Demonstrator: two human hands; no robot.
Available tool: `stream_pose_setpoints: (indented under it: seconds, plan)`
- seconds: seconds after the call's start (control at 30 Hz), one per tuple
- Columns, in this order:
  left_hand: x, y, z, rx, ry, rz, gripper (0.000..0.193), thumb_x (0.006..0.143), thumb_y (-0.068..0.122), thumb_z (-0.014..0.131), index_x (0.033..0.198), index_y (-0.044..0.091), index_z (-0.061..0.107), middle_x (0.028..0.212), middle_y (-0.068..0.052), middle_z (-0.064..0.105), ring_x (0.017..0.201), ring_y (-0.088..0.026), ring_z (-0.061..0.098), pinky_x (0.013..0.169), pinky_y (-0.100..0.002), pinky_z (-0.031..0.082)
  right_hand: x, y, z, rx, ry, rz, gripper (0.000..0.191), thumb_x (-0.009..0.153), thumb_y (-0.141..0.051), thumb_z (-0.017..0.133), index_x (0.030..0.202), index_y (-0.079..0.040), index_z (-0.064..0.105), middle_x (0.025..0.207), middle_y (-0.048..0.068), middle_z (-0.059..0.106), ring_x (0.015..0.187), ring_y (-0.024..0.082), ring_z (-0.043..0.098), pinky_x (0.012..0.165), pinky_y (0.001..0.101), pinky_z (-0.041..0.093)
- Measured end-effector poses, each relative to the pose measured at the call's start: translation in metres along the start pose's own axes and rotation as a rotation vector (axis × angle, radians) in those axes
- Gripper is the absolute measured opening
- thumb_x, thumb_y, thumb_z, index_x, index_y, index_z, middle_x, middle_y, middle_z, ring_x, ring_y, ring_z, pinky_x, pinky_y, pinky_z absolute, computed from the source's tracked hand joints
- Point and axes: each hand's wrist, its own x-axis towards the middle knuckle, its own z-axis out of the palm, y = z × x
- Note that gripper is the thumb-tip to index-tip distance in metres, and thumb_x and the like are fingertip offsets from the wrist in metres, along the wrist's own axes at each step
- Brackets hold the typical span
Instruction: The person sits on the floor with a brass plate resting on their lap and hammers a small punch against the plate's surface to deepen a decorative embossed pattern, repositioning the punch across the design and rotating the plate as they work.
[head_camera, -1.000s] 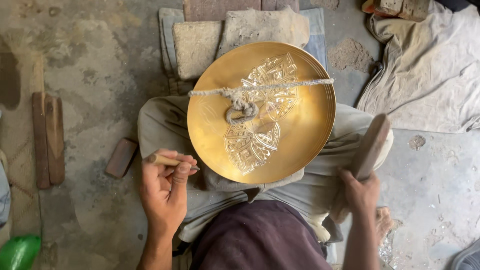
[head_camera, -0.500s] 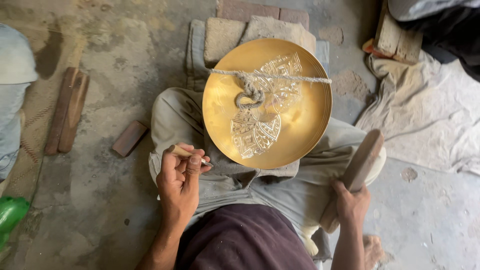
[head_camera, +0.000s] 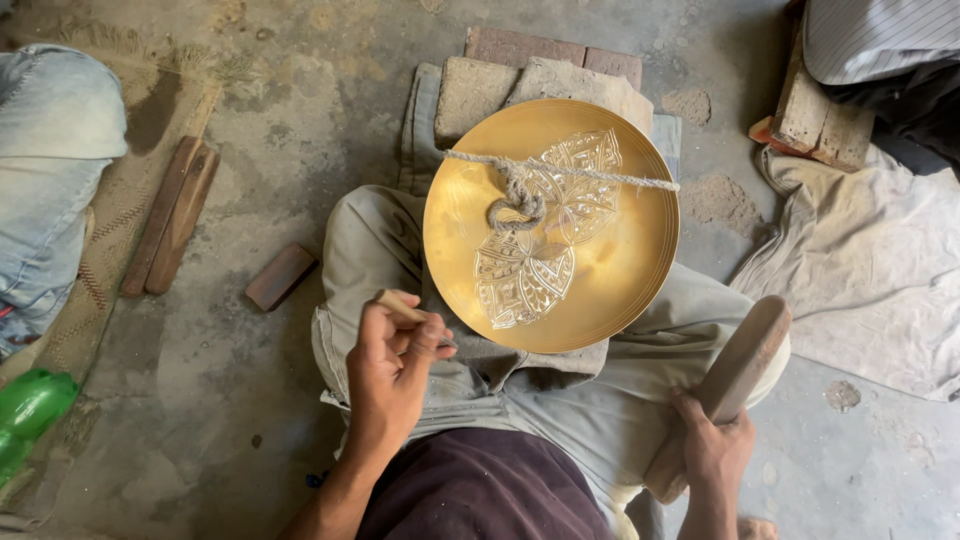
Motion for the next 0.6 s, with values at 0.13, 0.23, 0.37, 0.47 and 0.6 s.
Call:
stream_pose_setpoints:
  seconds: [0.13,0.23,0.37,0.47,0.6]
  plan:
    - [0.03,-0.007,0.026,0.132,-0.097,0.044,0.022,0.1,0.012,0.065,0.116,0.0,0.055,0.092,-0.007,0.072,0.086,-0.013,0.077,0.073,-0.027,0.068,0.011,0.007,0.006,0.065,-0.034,0.028,0.036,0.08,-0.023,0.081,0.101,0.005,0.072,0.091,0.014,0.074,0.08,0.022,0.068,0.075,0.0361,0.053]
    - [0.056,-0.017,0.052,0.207,-0.155,0.09,0.025,0.097,0.012,0.067,0.117,0.0,0.058,0.088,-0.006,0.074,0.083,-0.013,0.077,0.068,-0.026,0.066,0.016,0.008,0.009,0.041,-0.041,0.061,0.034,0.082,-0.022,0.082,0.101,0.005,0.072,0.09,0.014,0.074,0.081,0.021,0.067,0.076,0.0348,0.052]
    - [0.088,-0.033,0.08,0.237,-0.233,0.131,0.022,0.097,0.013,0.07,0.113,0.002,0.06,0.087,-0.007,0.075,0.078,-0.012,0.074,0.063,-0.028,0.061,0.021,-0.008,0.006,0.018,-0.13,0.153,0.04,0.084,-0.023,0.081,0.11,0.006,0.069,0.094,0.017,0.075,0.083,0.025,0.07,0.076,0.0385,0.055]
    - [0.1,-0.045,0.086,0.399,-0.252,0.177,0.022,0.099,0.019,0.074,0.102,0.003,0.06,0.083,-0.009,0.072,0.065,-0.018,0.069,0.056,-0.034,0.053,0.028,-0.039,-0.003,-0.106,-0.193,0.167,0.053,0.083,-0.024,0.081,0.123,0.005,0.062,0.102,0.02,0.074,0.086,0.029,0.072,0.078,0.0447,0.059]
    - [0.105,-0.057,0.086,0.485,-0.242,0.337,0.024,0.1,0.024,0.07,0.107,0.004,0.059,0.085,-0.011,0.068,0.074,-0.028,0.068,0.062,-0.041,0.052,0.035,-0.101,-0.004,-0.193,-0.195,-0.055,0.061,0.082,-0.021,0.081,0.132,0.004,0.055,0.113,0.018,0.074,0.094,0.028,0.073,0.083,0.0454,0.06]
